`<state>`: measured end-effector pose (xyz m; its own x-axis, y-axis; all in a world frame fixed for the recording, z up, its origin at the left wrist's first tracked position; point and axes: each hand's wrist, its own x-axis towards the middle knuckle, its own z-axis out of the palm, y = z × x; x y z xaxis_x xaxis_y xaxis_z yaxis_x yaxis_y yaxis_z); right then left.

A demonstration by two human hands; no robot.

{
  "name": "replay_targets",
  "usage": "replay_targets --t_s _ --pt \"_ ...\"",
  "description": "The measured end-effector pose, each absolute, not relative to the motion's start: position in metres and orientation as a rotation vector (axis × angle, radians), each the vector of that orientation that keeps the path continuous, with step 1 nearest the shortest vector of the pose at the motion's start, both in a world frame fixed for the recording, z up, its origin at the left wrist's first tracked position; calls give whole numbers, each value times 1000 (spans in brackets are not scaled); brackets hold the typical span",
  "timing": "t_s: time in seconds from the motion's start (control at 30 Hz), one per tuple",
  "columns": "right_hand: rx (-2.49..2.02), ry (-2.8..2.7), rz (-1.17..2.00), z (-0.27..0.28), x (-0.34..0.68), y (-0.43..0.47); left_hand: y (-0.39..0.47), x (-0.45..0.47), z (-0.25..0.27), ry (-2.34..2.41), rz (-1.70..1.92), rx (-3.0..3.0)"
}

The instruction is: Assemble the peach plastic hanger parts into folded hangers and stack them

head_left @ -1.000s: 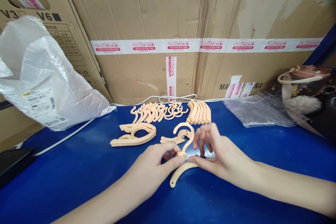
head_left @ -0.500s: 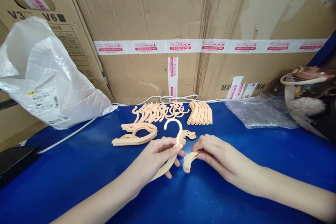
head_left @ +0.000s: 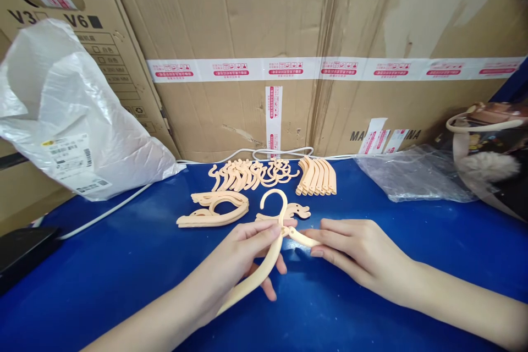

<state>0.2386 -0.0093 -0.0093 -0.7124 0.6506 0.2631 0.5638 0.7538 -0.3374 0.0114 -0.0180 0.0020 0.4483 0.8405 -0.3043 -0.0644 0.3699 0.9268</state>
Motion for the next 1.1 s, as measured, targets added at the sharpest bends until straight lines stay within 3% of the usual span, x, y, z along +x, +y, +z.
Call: replay_targets --t_s 0.4,0.97,1.1 --pt "-747 -2616 -95 -9 241 -13 -17 11 -4 862 642 1028" --pt "-866 -2647 304 -3 239 -21 -18 13 -8 948 588 1351" --pt "-837 -2672 276 -7 240 -19 -26 13 -6 1121 477 1761"
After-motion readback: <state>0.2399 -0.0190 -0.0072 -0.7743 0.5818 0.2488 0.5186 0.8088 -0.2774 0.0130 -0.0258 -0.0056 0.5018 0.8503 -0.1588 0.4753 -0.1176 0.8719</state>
